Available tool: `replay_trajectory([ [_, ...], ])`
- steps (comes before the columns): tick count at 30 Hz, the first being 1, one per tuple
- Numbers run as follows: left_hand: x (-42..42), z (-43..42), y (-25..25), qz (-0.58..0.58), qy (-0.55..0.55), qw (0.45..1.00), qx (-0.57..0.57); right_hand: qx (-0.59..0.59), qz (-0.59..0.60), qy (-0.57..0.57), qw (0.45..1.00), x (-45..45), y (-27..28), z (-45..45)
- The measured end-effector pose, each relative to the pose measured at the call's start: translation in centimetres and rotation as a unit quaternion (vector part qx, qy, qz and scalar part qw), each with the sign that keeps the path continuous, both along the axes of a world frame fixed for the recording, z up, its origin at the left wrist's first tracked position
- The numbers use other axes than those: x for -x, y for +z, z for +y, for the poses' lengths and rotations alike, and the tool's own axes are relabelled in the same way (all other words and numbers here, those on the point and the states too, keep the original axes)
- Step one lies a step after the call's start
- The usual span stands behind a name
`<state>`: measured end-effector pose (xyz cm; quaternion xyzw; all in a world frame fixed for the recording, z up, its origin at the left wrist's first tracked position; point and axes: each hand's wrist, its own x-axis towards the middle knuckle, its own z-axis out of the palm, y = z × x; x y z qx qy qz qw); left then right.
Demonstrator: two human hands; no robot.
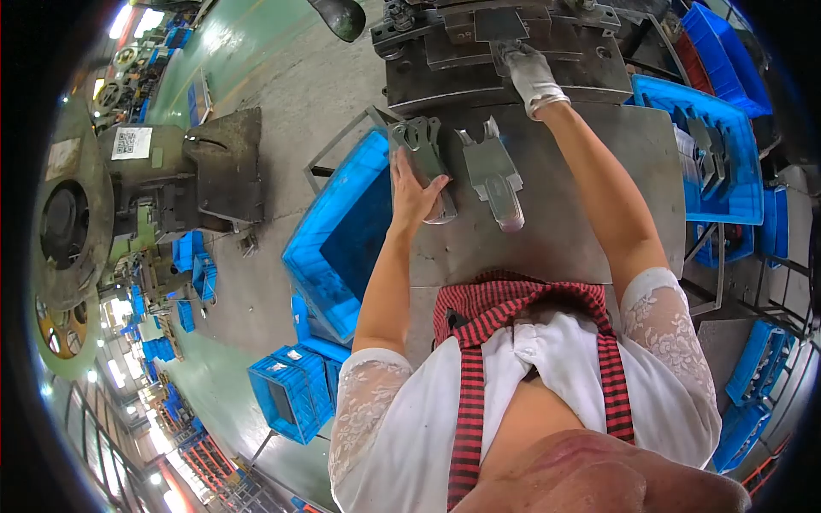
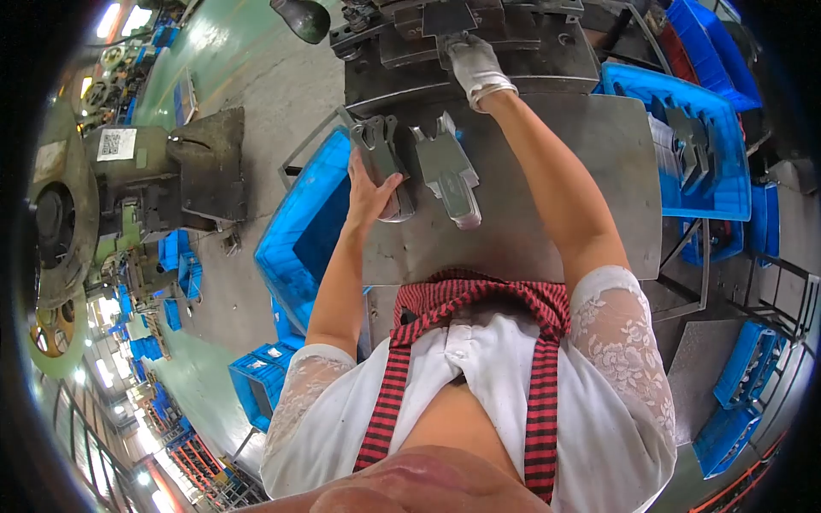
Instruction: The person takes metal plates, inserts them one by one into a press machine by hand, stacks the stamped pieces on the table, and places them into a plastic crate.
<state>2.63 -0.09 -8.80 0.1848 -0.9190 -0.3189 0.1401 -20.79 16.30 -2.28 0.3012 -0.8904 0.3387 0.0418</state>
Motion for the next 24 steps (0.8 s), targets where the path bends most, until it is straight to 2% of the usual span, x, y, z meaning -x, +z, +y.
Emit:
replay_trajectory([
  [1, -0.3, -0.2, 0.4, -0.031, 0.037, 0.998, -0.028, 0.194, -0.145, -0.022, 0.97, -0.7, 0.4, -0.2],
  [2, -0.5, -0.5, 0.8, -0.062, 0.072, 0.994, -0.055, 0.376, -0.281, -0.044, 0.882, -1.4, 0.8, -0.2],
  [3, -0.6, -0.7, 1.2, -0.092, 0.107, 0.987, -0.082, 0.314, -0.301, -0.096, 0.895, -1.3, 1.6, 0.0],
  [4, -0.9, -0.9, 1.4, -0.133, 0.125, 0.976, -0.121, 0.159, -0.172, -0.064, 0.97, -0.6, 1.0, 0.0],
  [5, -1.1, -1.2, 1.6, -0.174, 0.142, 0.962, -0.158, -0.004, -0.035, -0.03, 0.999, 0.7, 0.2, -0.1],
  [6, -1.1, -1.4, 2.0, -0.212, 0.158, 0.944, -0.195, -0.166, 0.104, 0.006, 0.981, 1.7, -0.7, -0.3],
  [7, -1.2, -1.2, 3.0, -0.226, 0.134, 0.956, -0.128, 0.063, 0.031, -0.038, 0.997, 1.2, -1.3, -0.9],
  [10, -1.6, -1.9, 2.2, -0.198, 0.1, 0.972, 0.072, 0.007, -0.029, -0.017, 0.999, 1.7, -1.4, -0.3],
  [13, -1.5, -2.2, 3.6, -0.117, 0.068, 0.967, 0.214, -0.073, 0.177, 0.033, 0.981, 2.8, -2.8, -0.1],
  [16, -1.0, -4.3, 3.0, -0.029, 0.104, 0.993, -0.054, -0.038, 0.17, -0.002, 0.985, 2.3, -2.9, -0.2],
  [17, -0.6, -4.0, 4.6, -0.062, 0.159, 0.942, -0.289, -0.01, 0.122, -0.003, 0.992, 2.2, -2.8, -0.2],
  [19, 1.0, -2.0, 7.9, 0.004, 0.127, 0.895, -0.428, 0.047, 0.027, -0.002, 0.999, 2.2, -2.6, -0.5],
  [20, 1.6, -0.9, 9.0, 0.038, 0.11, 0.862, -0.493, -0.01, -0.001, -0.011, 1.0, 2.3, -1.5, -0.5],
  [22, 3.5, 0.3, 9.6, 0.047, 0.061, 0.859, -0.505, -0.124, -0.056, -0.028, 0.99, 2.1, 1.7, -0.2],
  [24, 4.6, 1.8, 9.7, 0.032, 0.039, 0.86, -0.507, 0.026, -0.082, -0.062, 0.994, -0.1, 0.3, 0.3],
])
